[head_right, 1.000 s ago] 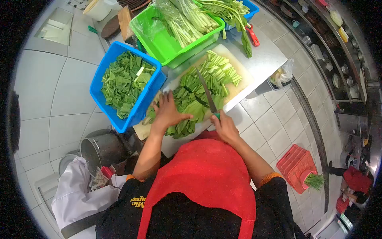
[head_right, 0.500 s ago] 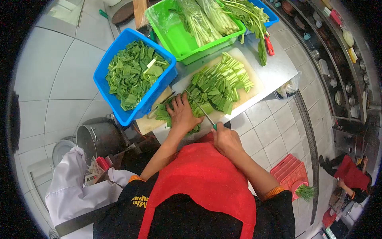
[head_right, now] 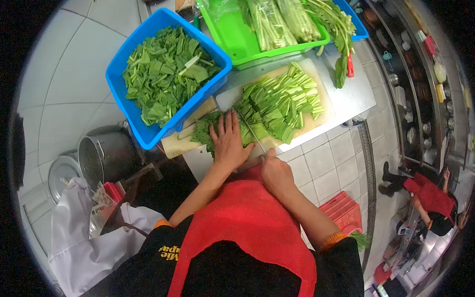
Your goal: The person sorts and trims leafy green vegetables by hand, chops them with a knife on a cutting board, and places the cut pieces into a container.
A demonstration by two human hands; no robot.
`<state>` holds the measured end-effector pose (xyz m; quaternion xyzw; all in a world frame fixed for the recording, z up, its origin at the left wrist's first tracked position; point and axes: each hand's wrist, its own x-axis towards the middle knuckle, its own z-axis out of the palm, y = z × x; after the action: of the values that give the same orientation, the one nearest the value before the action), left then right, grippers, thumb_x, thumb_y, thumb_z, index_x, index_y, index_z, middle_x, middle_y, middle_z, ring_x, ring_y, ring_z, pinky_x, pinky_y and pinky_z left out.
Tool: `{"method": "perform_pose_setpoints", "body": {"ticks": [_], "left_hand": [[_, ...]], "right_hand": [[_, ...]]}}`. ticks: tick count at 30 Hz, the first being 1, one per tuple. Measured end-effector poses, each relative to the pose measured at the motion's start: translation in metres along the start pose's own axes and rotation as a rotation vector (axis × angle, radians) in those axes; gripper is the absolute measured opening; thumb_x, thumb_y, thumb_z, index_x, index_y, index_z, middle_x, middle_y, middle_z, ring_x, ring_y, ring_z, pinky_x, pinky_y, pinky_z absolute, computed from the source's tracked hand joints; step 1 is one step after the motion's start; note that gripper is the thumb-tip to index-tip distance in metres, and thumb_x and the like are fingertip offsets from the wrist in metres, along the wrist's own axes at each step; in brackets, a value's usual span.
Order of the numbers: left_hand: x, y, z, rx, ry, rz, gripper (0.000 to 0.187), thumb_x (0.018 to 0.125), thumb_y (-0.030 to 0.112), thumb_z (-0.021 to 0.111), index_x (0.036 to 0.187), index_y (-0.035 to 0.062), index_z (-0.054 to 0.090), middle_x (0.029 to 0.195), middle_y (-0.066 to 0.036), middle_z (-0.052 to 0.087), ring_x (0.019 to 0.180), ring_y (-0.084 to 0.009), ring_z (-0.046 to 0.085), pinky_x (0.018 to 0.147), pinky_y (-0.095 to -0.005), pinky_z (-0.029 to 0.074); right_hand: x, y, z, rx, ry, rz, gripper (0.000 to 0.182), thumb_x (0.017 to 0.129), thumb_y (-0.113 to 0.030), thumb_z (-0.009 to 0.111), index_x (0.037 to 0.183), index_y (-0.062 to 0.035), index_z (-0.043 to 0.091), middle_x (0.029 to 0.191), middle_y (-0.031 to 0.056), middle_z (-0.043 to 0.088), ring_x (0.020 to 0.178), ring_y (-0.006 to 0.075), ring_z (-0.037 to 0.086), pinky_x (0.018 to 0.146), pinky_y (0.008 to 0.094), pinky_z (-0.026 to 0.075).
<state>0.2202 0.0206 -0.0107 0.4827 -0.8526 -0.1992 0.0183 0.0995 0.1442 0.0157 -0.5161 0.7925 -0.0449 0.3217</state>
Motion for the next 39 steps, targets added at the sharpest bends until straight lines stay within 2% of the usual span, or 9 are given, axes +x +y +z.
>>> {"method": "perform_pose_setpoints", "body": {"ticks": [8, 14, 16, 17, 20, 24, 30, 32, 39], "left_hand": [[0.006, -0.001, 0.001, -0.027, 0.022, -0.001, 0.103, 0.080, 0.035, 0.077, 0.155, -0.0070, 0.019, 0.159, -0.023, 0.028, 0.146, -0.0406, 0.027, 0.117, -0.0628, 0.015], [0.009, -0.005, 0.002, -0.015, 0.037, 0.001, 0.105, 0.079, 0.034, 0.077, 0.156, -0.0064, 0.018, 0.161, -0.022, 0.026, 0.144, -0.0404, 0.029, 0.116, -0.0615, 0.018], [0.009, -0.006, 0.001, -0.015, 0.040, 0.007, 0.104, 0.080, 0.033, 0.077, 0.156, -0.0062, 0.018, 0.161, -0.021, 0.026, 0.144, -0.0404, 0.030, 0.116, -0.0614, 0.019], [0.007, -0.006, 0.002, -0.011, 0.030, 0.015, 0.102, 0.080, 0.033, 0.077, 0.155, -0.0058, 0.019, 0.161, -0.021, 0.026, 0.143, -0.0404, 0.031, 0.115, -0.0611, 0.019], [0.009, -0.007, 0.005, -0.013, 0.030, 0.032, 0.099, 0.080, 0.031, 0.076, 0.155, -0.0051, 0.022, 0.160, -0.020, 0.028, 0.140, -0.0403, 0.033, 0.114, -0.0603, 0.021], [0.010, -0.007, 0.003, -0.006, 0.049, 0.024, 0.096, 0.080, 0.029, 0.077, 0.154, -0.0037, 0.025, 0.158, -0.018, 0.031, 0.138, -0.0392, 0.035, 0.112, -0.0590, 0.024], [0.017, -0.001, -0.010, -0.022, 0.016, -0.065, 0.098, 0.077, 0.027, 0.080, 0.154, -0.0003, 0.026, 0.156, -0.016, 0.035, 0.137, -0.0356, 0.038, 0.111, -0.0559, 0.026], [0.019, 0.000, -0.010, -0.025, -0.003, -0.097, 0.098, 0.076, 0.027, 0.081, 0.154, 0.0011, 0.028, 0.156, -0.014, 0.036, 0.136, -0.0341, 0.039, 0.111, -0.0554, 0.026], [0.011, -0.003, 0.004, 0.006, 0.079, -0.030, 0.086, 0.074, 0.025, 0.081, 0.146, 0.0020, 0.040, 0.146, -0.013, 0.045, 0.131, -0.0335, 0.042, 0.108, -0.0539, 0.028]], "right_hand": [[0.042, -0.015, 0.017, 0.050, 0.044, 0.032, 0.021, 0.097, -0.010, 0.047, 0.107, 0.0081, 0.044, 0.077, 0.0310, 0.068, 0.077, 0.0495, 0.069, 0.069, 0.0559, 0.056], [0.015, -0.006, -0.001, -0.001, -0.043, -0.099, 0.022, 0.098, -0.011, 0.047, 0.107, 0.0087, 0.045, 0.080, 0.0329, 0.067, 0.077, 0.0498, 0.069, 0.071, 0.0558, 0.056], [0.010, -0.012, -0.003, 0.023, -0.028, -0.023, 0.021, 0.098, -0.011, 0.047, 0.105, 0.0082, 0.045, 0.080, 0.0329, 0.067, 0.076, 0.0492, 0.069, 0.069, 0.0552, 0.056], [0.009, -0.013, -0.001, 0.042, -0.016, 0.058, 0.019, 0.098, -0.011, 0.047, 0.104, 0.0077, 0.046, 0.080, 0.0329, 0.067, 0.076, 0.0487, 0.069, 0.067, 0.0545, 0.057], [0.041, -0.010, 0.024, 0.055, 0.108, -0.031, 0.018, 0.097, -0.011, 0.048, 0.101, 0.0070, 0.046, 0.080, 0.0323, 0.068, 0.074, 0.0480, 0.070, 0.063, 0.0531, 0.057], [0.051, -0.014, 0.029, 0.029, 0.142, 0.015, 0.017, 0.095, -0.009, 0.048, 0.100, 0.0068, 0.047, 0.078, 0.0314, 0.068, 0.073, 0.0477, 0.070, 0.062, 0.0522, 0.058], [0.023, 0.001, 0.026, 0.036, 0.098, -0.010, 0.019, 0.093, -0.009, 0.049, 0.103, 0.0073, 0.047, 0.075, 0.0293, 0.069, 0.072, 0.0449, 0.071, 0.064, 0.0506, 0.059], [0.005, 0.006, 0.029, 0.003, 0.043, 0.062, 0.021, 0.092, -0.009, 0.050, 0.105, 0.0078, 0.047, 0.075, 0.0287, 0.069, 0.072, 0.0438, 0.072, 0.064, 0.0500, 0.059], [0.039, -0.006, 0.026, -0.023, 0.117, -0.013, 0.024, 0.090, -0.006, 0.051, 0.107, 0.0100, 0.049, 0.078, 0.0297, 0.069, 0.076, 0.0425, 0.073, 0.065, 0.0484, 0.059]]}}
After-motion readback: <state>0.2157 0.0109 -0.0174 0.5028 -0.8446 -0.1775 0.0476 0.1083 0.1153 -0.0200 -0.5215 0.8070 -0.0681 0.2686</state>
